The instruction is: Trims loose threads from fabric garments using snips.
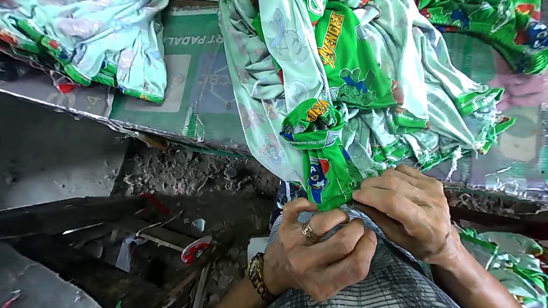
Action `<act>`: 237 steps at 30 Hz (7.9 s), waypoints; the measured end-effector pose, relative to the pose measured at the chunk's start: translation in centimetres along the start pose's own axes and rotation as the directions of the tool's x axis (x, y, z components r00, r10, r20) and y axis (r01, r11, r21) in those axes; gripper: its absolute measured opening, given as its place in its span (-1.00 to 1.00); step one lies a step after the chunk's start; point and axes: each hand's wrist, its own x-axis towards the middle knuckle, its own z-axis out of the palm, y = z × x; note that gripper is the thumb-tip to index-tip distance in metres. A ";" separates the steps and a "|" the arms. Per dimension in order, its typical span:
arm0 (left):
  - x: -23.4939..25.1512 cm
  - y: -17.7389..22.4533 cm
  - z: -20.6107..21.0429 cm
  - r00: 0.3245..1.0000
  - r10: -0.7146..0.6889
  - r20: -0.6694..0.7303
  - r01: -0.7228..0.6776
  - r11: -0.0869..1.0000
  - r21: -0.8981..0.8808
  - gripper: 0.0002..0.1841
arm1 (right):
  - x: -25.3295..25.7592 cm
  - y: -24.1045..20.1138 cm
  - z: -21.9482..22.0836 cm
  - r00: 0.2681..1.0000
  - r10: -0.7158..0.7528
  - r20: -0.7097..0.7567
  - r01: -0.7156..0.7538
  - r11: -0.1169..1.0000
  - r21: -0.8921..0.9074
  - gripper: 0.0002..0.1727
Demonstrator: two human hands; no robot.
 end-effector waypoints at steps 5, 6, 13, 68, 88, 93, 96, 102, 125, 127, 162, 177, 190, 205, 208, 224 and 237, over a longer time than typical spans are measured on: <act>-1.0 1.0 -4.2 0.992 -0.123 -0.027 0.124 0.991 0.040 -0.91 | -0.3 -0.8 -2.5 0.925 0.052 0.377 -0.043 0.999 -0.032 -0.78; -1.5 0.8 -5.9 0.984 -0.175 -0.041 0.178 0.981 0.081 -0.92 | -0.5 -0.9 -3.1 0.871 0.062 0.487 -0.041 0.998 -0.054 -0.74; -1.4 -5.0 -9.2 0.827 -0.542 -0.152 0.497 0.575 0.650 -0.57 | -0.3 -0.3 -3.3 0.913 0.127 0.387 -0.166 0.984 0.068 -0.69; 5.9 -6.2 0.0 0.764 -0.476 -0.436 0.317 0.865 -0.389 -0.76 | 5.7 2.1 0.5 0.867 0.270 -0.418 -0.219 0.961 0.167 -0.73; 3.8 -5.8 -0.9 0.839 -0.391 -0.378 0.341 0.920 -0.196 -0.92 | 4.5 1.2 0.6 0.938 0.261 -0.227 -0.169 0.919 0.357 -0.78; 1.4 -6.7 -2.5 0.915 -0.403 0.007 0.393 0.895 0.210 -0.83 | 4.0 1.6 0.8 0.982 0.175 0.071 -0.165 0.978 -0.128 -0.87; 1.5 -5.1 -3.7 0.902 -0.419 -0.099 0.427 0.901 0.079 -0.80 | 4.0 1.2 -0.8 0.975 0.202 0.088 -0.203 0.979 0.008 -0.78; 3.8 -3.9 -2.2 0.840 -0.523 -0.147 0.534 0.845 0.043 -0.69 | 6.4 -0.4 -0.7 0.954 0.295 -0.053 -0.223 0.815 0.535 -0.87; 0.2 -4.3 -1.1 0.805 -0.585 -0.098 0.582 0.811 -0.058 -0.83 | 7.0 1.3 2.2 0.917 0.320 0.237 -0.393 0.821 0.414 -0.84; 0.1 -4.3 -1.0 0.809 -0.580 -0.094 0.575 0.815 -0.072 -0.79 | 6.9 1.4 2.3 0.926 0.297 0.231 -0.371 0.828 0.421 -0.85; 3.0 -5.1 -1.1 0.882 -0.454 -0.125 0.431 0.886 -0.172 -0.80 | 4.3 -0.1 -0.1 0.983 0.181 -0.038 -0.170 0.963 0.208 -0.72; 5.4 -4.5 -1.5 0.754 -0.651 0.082 0.463 0.439 -0.770 -0.80 | 6.9 0.5 1.4 0.981 0.155 -0.119 -0.103 0.929 0.356 -0.58; 5.2 -3.8 -0.8 0.768 -0.636 0.076 0.450 0.452 -0.770 -0.91 | 6.5 0.3 1.7 0.929 0.370 0.007 -0.284 0.703 0.652 -0.89; 5.8 -3.9 -1.3 0.885 -0.465 -0.004 0.438 0.838 -0.326 -0.90 | 6.5 0.2 0.5 0.969 0.245 -0.029 -0.203 0.859 0.469 -0.90; 6.1 -4.3 -2.0 0.873 -0.484 0.063 0.464 0.784 -0.412 -0.92 | 6.5 -0.1 -0.4 0.965 0.256 0.061 -0.262 0.924 0.280 -0.83; 7.2 -5.9 -3.1 0.886 -0.410 0.218 0.465 0.780 -0.420 -0.88 | 6.4 1.3 -2.4 0.927 0.207 0.313 -0.324 0.864 0.387 -0.76; 7.1 -6.6 -2.0 0.897 -0.386 0.215 0.435 0.686 -0.583 -0.91 | 6.5 2.4 -1.1 0.921 0.208 0.328 -0.375 0.699 0.609 -0.87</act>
